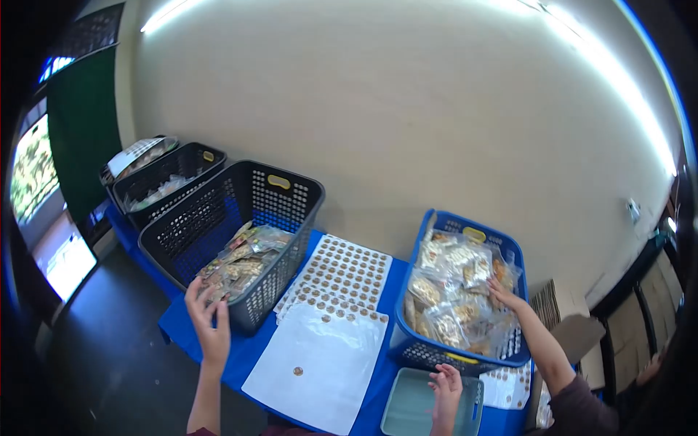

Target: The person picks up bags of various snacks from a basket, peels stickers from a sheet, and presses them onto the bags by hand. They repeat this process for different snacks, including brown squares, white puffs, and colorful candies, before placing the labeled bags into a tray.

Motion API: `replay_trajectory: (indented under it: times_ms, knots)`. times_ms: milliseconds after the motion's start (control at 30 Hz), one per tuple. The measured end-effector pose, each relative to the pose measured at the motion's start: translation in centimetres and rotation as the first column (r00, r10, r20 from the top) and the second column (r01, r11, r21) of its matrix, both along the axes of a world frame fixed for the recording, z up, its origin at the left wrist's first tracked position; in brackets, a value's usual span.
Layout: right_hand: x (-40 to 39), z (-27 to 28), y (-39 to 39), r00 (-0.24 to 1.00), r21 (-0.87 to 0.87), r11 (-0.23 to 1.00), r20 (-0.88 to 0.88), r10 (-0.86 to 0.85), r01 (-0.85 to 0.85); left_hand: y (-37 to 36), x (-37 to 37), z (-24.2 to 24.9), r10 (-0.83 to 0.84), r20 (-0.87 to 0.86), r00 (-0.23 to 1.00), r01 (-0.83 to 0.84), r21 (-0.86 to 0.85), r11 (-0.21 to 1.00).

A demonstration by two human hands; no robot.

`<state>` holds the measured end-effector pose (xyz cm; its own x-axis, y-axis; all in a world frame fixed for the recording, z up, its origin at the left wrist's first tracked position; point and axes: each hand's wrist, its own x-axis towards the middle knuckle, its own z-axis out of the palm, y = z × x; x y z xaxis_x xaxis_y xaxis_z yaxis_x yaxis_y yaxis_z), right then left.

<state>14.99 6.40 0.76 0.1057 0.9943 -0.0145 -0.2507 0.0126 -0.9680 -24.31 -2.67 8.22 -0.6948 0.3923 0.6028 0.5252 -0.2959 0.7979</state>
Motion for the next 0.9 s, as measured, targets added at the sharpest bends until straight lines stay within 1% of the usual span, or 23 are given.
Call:
replay_trajectory:
  times_ms: [33,100,133,167,200,233,267,333,367,400,467,500,533,567,633,667,700,733,767,800,833,867,900]
  knots:
    - [-0.7,-0.7,0.6,0.998,0.020,0.998,0.029,0.054,-0.055,-0.8,-1.3,-0.3,0.080,-0.009,0.997,-0.081,-0.024,0.996]
    - [-3.1,-2.1,1.5,0.988,0.039,0.996,0.138,0.075,-0.081,-1.4,-4.3,-1.6,0.214,-0.025,0.977,-0.215,-0.041,0.976]
    - [-4.6,-2.4,1.8,0.978,0.037,0.995,0.189,0.082,-0.091,-1.3,-5.6,-2.0,0.224,-0.020,0.974,-0.224,-0.041,0.974]
    - [-6.1,-2.2,2.0,0.934,-0.077,0.980,0.295,0.199,-0.184,-1.1,-7.1,-2.0,0.232,-0.021,0.973,-0.232,-0.041,0.972]
    - [-8.4,-0.4,1.6,0.866,-0.181,0.954,0.407,0.292,-0.237,-1.0,-8.5,-1.9,0.239,-0.020,0.971,-0.239,-0.046,0.970]
    - [-9.6,-2.2,2.0,0.696,-0.099,0.934,0.641,0.324,-0.344,-0.6,-9.6,-1.3,0.235,-0.040,0.971,-0.237,-0.047,0.970]
    - [-10.6,-5.1,2.6,0.476,-0.048,0.885,0.829,0.294,-0.463,-0.3,-10.9,-0.8,0.192,-0.063,0.979,-0.196,-0.079,0.977]
    - [-14.1,-9.7,2.4,0.343,0.028,0.866,0.924,0.168,-0.500,0.8,-13.3,0.2,0.092,-0.090,0.992,-0.104,-0.146,0.984]
    - [-15.5,-13.0,2.4,0.298,-0.031,0.827,0.925,0.237,-0.561,1.9,-14.0,1.5,0.071,-0.096,0.993,-0.083,-0.119,0.989]
    - [-17.3,-13.0,1.6,0.180,-0.227,0.834,0.916,0.358,-0.503,2.8,-14.8,2.4,0.014,-0.137,0.990,-0.035,-0.156,0.987]
    - [-20.9,-12.8,-0.1,-0.011,-0.568,0.763,0.804,0.594,-0.308,4.7,-16.5,3.9,-0.111,-0.220,0.969,0.059,-0.229,0.972]
    - [-21.3,-15.0,-0.5,-0.003,-0.631,0.719,0.753,0.659,-0.291,6.0,-17.1,4.4,-0.198,-0.219,0.955,0.138,-0.260,0.956]
    - [-21.1,-18.3,-1.0,0.012,-0.689,0.672,0.695,0.719,-0.272,7.6,-17.6,4.9,-0.288,-0.217,0.933,0.219,-0.292,0.931]
    - [-21.3,-20.4,-1.5,0.033,-0.742,0.620,0.634,0.772,-0.254,9.2,-18.2,5.2,-0.378,-0.213,0.901,0.301,-0.321,0.898]
    - [-22.8,-20.4,-3.7,-0.060,-0.705,0.694,0.706,0.705,-0.142,13.8,-19.6,4.6,-0.556,-0.182,0.811,0.447,-0.422,0.789]
    - [-23.5,-20.3,-4.6,-0.109,-0.680,0.728,0.733,0.671,-0.088,16.3,-20.5,3.7,-0.620,-0.183,0.763,0.463,-0.514,0.722]
    - [-23.4,-22.2,-4.9,-0.109,-0.652,0.755,0.757,0.644,-0.073,19.1,-21.4,2.1,-0.679,-0.180,0.712,0.468,-0.600,0.649]
    - [-23.6,-22.0,-4.8,-0.088,-0.661,0.746,0.750,0.655,-0.079,22.4,-22.8,-0.9,-0.717,-0.235,0.656,0.433,-0.661,0.612]
    - [-23.5,-21.5,-4.6,-0.070,-0.667,0.740,0.745,0.664,-0.087,25.5,-24.4,-4.0,-0.746,-0.280,0.605,0.296,-0.790,0.536]
    - [-23.5,-20.7,-4.4,-0.053,-0.672,0.735,0.740,0.670,-0.093,27.6,-25.5,-6.7,-0.751,-0.343,0.564,0.108,-0.871,0.479]
    - [-23.6,-19.8,-4.5,-0.075,-0.674,0.735,0.739,0.670,-0.076,29.3,-26.4,-9.6,-0.762,-0.401,0.509,-0.090,-0.905,0.417]
    - [-24.1,-18.6,-4.7,-0.094,-0.673,0.737,0.739,0.668,-0.055,31.1,-27.7,-12.5,-0.770,-0.396,0.501,-0.183,-0.918,0.353]
    - [-24.4,-18.0,-4.6,-0.108,-0.670,0.742,0.740,0.664,-0.028,32.1,-28.0,-13.7,-0.779,-0.394,0.488,-0.273,-0.916,0.293]
